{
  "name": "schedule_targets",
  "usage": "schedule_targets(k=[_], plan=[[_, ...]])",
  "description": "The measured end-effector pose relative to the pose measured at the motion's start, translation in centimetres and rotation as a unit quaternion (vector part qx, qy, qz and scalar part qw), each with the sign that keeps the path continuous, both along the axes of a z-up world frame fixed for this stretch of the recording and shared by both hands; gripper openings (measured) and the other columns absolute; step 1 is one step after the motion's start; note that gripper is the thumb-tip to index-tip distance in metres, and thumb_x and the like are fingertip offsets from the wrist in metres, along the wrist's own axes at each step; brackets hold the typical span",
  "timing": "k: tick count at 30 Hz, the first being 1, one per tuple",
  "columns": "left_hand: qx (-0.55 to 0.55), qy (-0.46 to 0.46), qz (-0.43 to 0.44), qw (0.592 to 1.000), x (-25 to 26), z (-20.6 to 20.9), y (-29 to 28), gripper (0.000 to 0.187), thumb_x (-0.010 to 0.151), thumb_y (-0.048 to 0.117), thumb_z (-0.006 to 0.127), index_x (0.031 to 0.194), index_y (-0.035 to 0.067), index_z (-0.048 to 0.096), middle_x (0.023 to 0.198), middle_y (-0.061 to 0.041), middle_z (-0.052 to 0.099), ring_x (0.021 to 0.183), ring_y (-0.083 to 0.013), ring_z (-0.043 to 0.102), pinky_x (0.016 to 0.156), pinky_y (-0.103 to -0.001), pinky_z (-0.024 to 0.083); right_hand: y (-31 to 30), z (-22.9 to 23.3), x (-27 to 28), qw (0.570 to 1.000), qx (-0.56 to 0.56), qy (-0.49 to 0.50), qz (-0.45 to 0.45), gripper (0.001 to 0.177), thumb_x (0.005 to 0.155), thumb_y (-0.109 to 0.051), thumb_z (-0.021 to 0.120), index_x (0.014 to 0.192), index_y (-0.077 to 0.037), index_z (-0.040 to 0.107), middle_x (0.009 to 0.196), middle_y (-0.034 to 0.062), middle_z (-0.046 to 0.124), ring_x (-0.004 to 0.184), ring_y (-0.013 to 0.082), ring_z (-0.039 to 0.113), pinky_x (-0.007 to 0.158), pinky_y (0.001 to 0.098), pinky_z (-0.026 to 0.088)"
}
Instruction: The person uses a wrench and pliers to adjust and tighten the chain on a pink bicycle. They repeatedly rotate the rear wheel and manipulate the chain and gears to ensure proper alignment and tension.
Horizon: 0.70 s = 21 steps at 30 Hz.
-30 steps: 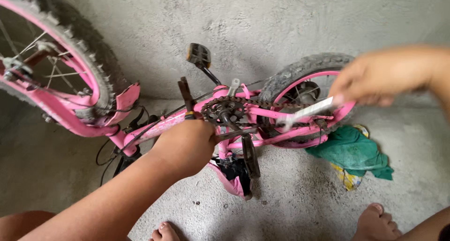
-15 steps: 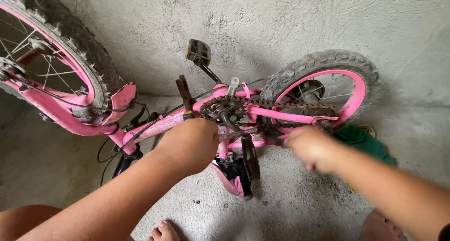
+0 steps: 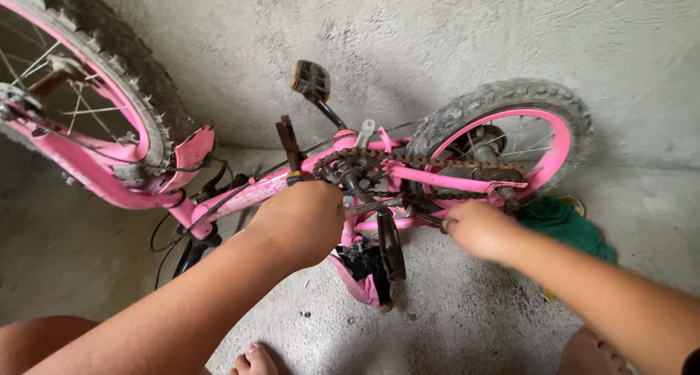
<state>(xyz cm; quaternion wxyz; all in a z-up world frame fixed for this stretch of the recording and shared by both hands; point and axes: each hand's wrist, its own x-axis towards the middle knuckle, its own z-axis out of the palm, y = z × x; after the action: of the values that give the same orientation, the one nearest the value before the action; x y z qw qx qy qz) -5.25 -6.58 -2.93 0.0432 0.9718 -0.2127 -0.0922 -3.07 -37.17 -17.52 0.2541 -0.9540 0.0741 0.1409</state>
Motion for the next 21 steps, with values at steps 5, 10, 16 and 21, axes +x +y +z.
schedule_targets(k=[5,10,16,21], plan=[[-0.013,0.013,0.043,0.999,0.0,0.1,-0.1,0.031,0.097,0.027,0.052,0.097,0.007,0.075,0.101,-0.019,0.073,0.097,-0.0396,0.070,0.088,-0.050,0.055,0.8,1.9,0.6,0.996,-0.022,0.090,-0.020,0.027,0.096,-0.029,0.057,0.106,-0.012,0.076,0.088,0.0202,0.076,0.074,0.0361,0.071,0.071,0.0500,0.056],[-0.013,0.023,0.044,0.999,-0.1,0.1,-0.6,0.031,0.097,0.030,0.053,0.099,0.007,0.074,0.103,-0.019,0.073,0.098,-0.0393,0.070,0.088,-0.050,0.056,1.6,-1.1,-1.0,0.990,-0.097,-0.101,0.027,0.026,0.092,-0.029,0.059,0.099,-0.008,0.074,0.095,0.0215,0.072,0.090,0.0396,0.069,0.082,0.0503,0.053],[-0.004,0.022,0.043,0.999,-0.2,-0.1,-0.8,0.031,0.096,0.031,0.055,0.099,0.007,0.074,0.104,-0.018,0.073,0.099,-0.0382,0.070,0.087,-0.049,0.056,2.0,-4.7,-5.9,0.990,-0.008,-0.140,0.019,0.017,0.096,-0.020,0.052,0.100,-0.006,0.061,0.085,0.0233,0.070,0.084,0.0426,0.069,0.074,0.0523,0.051],[-0.011,-0.011,0.020,1.000,0.1,-0.7,-0.6,0.030,0.097,0.028,0.053,0.099,0.007,0.074,0.104,-0.018,0.073,0.098,-0.0388,0.070,0.087,-0.049,0.056,2.6,-8.2,-5.7,0.990,-0.002,-0.141,0.012,0.020,0.098,-0.027,0.056,0.102,-0.008,0.058,0.075,0.0234,0.064,0.072,0.0417,0.062,0.067,0.0526,0.048]])
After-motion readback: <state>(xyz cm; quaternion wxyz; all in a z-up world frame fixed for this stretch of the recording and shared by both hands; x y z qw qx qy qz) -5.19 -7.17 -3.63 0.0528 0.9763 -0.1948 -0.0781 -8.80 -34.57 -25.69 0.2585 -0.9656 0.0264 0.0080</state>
